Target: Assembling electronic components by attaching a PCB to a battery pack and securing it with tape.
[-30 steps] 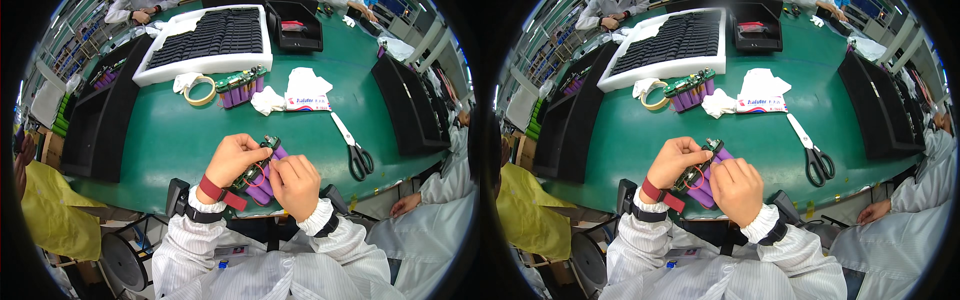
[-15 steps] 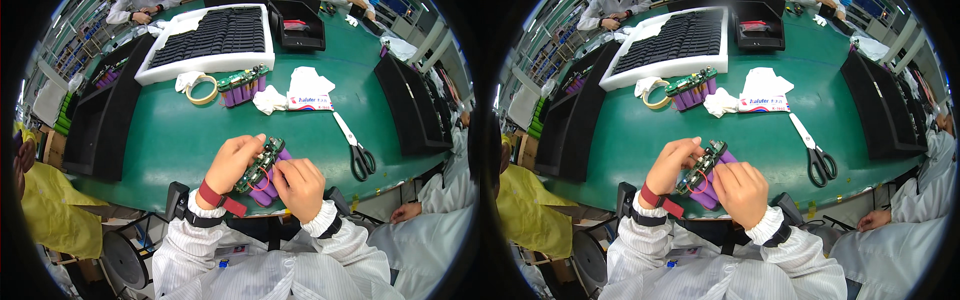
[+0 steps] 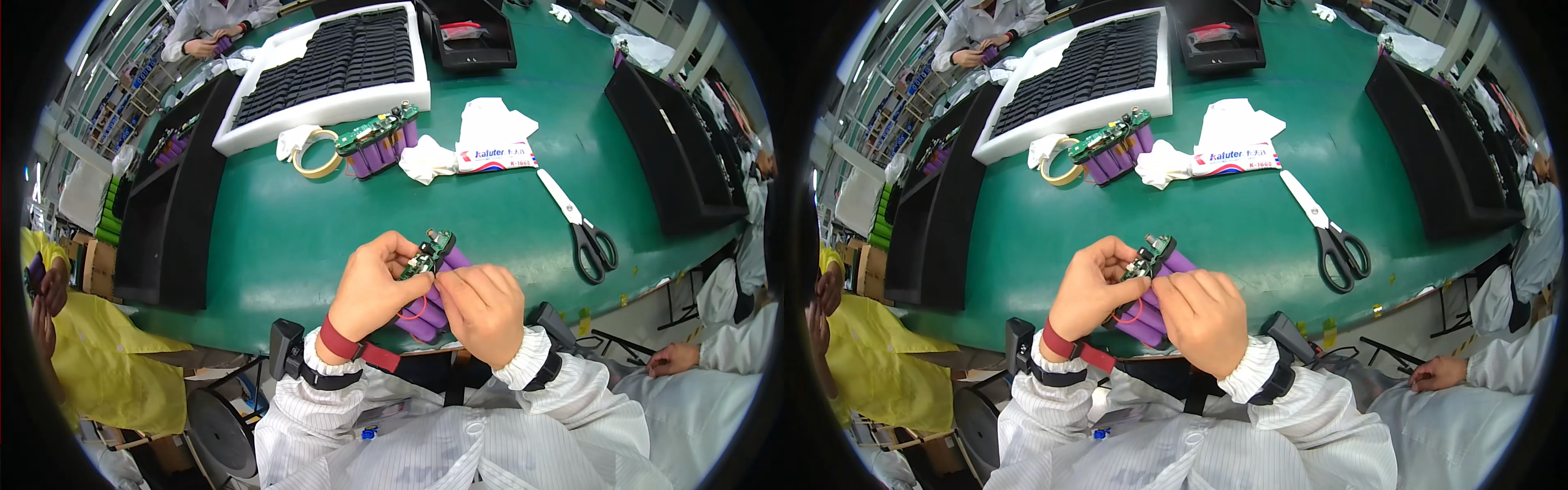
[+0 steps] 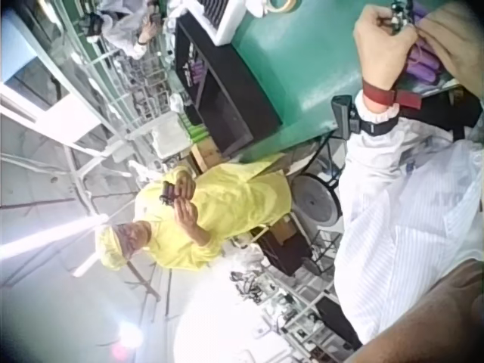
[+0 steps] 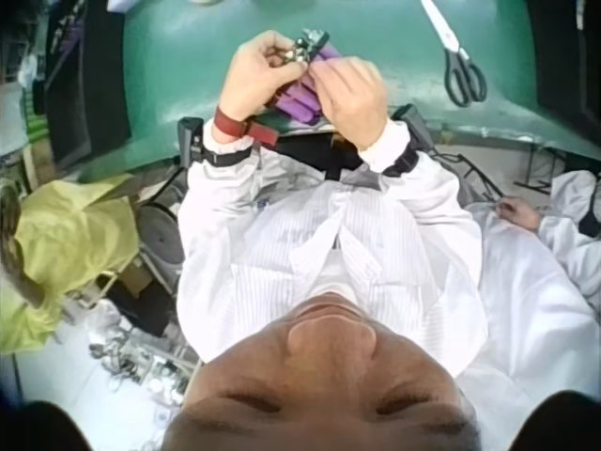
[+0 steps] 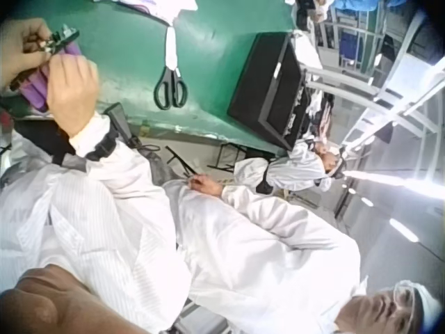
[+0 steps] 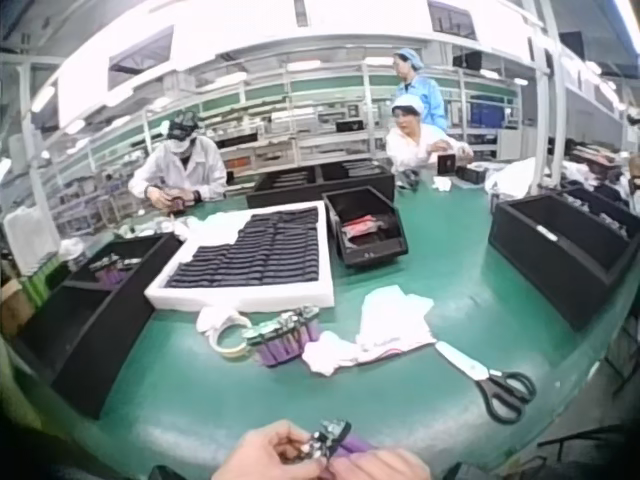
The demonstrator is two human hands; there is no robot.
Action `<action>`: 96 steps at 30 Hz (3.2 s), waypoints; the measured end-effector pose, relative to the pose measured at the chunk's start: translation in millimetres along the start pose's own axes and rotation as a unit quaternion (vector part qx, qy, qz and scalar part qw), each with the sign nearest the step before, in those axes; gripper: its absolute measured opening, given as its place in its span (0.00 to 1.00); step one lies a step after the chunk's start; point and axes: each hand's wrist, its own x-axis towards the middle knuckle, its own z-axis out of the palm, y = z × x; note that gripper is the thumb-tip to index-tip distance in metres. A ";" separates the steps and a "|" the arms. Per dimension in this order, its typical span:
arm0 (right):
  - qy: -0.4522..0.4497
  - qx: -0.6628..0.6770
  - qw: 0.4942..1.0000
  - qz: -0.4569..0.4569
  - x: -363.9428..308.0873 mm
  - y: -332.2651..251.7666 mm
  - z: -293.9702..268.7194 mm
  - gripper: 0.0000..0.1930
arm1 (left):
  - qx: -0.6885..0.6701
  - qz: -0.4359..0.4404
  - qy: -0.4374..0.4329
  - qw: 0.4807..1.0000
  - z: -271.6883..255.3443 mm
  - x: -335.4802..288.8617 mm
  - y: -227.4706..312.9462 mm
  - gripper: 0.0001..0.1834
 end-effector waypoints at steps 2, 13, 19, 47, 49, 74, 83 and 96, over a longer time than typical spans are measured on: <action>-0.003 0.001 1.000 0.002 -0.8 0.1 -1.2 0.11 | -0.015 -0.002 -0.001 1.000 0.8 0.9 1.3 0.13; -0.011 0.022 1.000 0.014 -10.1 3.5 -8.8 0.12 | 0.045 -0.013 0.000 0.999 5.7 3.8 11.5 0.13; -0.031 0.213 0.952 0.217 -14.2 8.2 -24.4 0.06 | 0.063 -0.023 -0.010 0.998 4.8 4.7 16.2 0.13; -0.064 0.280 0.890 0.355 -6.7 -5.4 -33.8 0.05 | 0.172 0.038 0.028 0.984 26.6 -6.4 29.6 0.13; -0.053 0.238 0.910 0.335 -8.5 -8.1 -33.6 0.05 | 0.181 0.040 0.030 0.982 28.9 -6.1 30.5 0.14; -0.087 0.303 0.849 0.424 -11.6 -0.3 -32.4 0.06 | 0.187 0.059 0.046 0.979 30.1 -1.8 27.7 0.14; -0.070 0.433 0.773 0.458 -10.4 1.6 -28.6 0.10 | 0.165 0.067 0.055 0.982 26.4 -0.2 22.9 0.17; 0.036 0.079 0.977 0.194 -11.7 -8.2 -13.2 0.07 | 0.122 0.045 0.035 0.991 23.8 3.0 20.7 0.13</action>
